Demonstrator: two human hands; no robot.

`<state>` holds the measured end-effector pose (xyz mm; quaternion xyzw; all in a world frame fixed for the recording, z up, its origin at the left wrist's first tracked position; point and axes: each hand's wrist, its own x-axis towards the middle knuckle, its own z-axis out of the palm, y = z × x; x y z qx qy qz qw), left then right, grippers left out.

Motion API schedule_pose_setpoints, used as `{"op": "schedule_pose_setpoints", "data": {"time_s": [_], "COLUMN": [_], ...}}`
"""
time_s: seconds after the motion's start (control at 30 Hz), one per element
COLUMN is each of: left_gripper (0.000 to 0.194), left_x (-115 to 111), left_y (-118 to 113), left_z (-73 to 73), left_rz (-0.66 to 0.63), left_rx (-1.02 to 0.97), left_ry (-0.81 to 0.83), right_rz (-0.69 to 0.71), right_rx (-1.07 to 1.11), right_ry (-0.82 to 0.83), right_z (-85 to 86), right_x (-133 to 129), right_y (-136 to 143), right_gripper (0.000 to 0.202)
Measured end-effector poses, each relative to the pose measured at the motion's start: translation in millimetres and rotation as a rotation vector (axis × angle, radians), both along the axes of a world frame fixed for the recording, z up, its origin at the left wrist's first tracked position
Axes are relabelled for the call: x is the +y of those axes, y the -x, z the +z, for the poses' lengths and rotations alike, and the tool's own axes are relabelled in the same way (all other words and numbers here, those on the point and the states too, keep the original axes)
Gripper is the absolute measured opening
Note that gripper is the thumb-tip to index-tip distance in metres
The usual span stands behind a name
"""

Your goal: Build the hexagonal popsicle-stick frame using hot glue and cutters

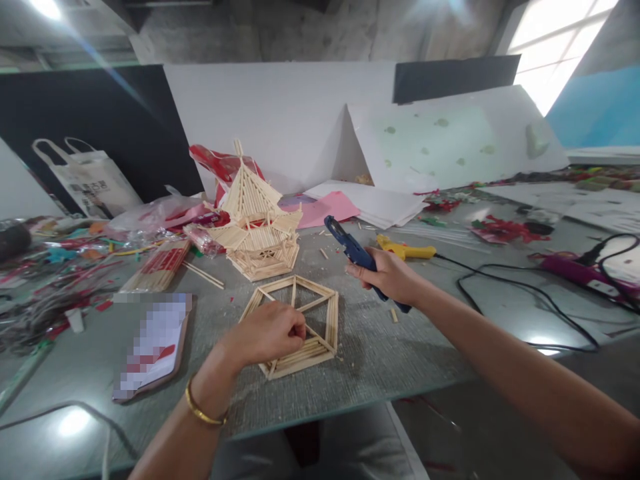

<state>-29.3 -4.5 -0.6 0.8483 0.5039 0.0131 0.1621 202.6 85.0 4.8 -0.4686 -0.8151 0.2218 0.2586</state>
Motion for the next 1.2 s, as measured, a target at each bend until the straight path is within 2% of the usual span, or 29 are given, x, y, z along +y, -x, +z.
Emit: {"op": "schedule_pose_setpoints", "data": {"time_s": [0.23, 0.5, 0.6, 0.7, 0.93, 1.2], "left_gripper": [0.022, 0.021, 0.020, 0.018, 0.015, 0.013], "left_x": [-1, -3, -3, -2, -2, 0], "left_y": [2, 1, 3, 2, -7, -8], "left_z": [-1.8, -2.4, -2.1, 0.9, 6.0, 0.4], "left_rz": [-0.003, 0.008, 0.057, 0.158, 0.368, 0.427], "left_rx": [-0.018, -0.042, -0.105, -0.203, -0.435, -0.475], "left_ry": [-0.002, -0.029, -0.060, -0.128, -0.303, -0.354], "right_rz": [-0.007, 0.102, 0.115, 0.130, 0.136, 0.167], "right_rx": [-0.198, -0.400, -0.472, -0.518, -0.522, -0.468], "right_ry": [-0.150, -0.134, -0.086, -0.066, -0.083, -0.058], "right_z": [11.2, 7.6, 10.2, 12.7, 10.4, 16.3], "right_x": [-15, -36, -46, -54, -57, -55], "right_y": [-10, -34, -40, -41, -25, -1], "right_gripper": [0.035, 0.043, 0.044, 0.044, 0.044, 0.046]}}
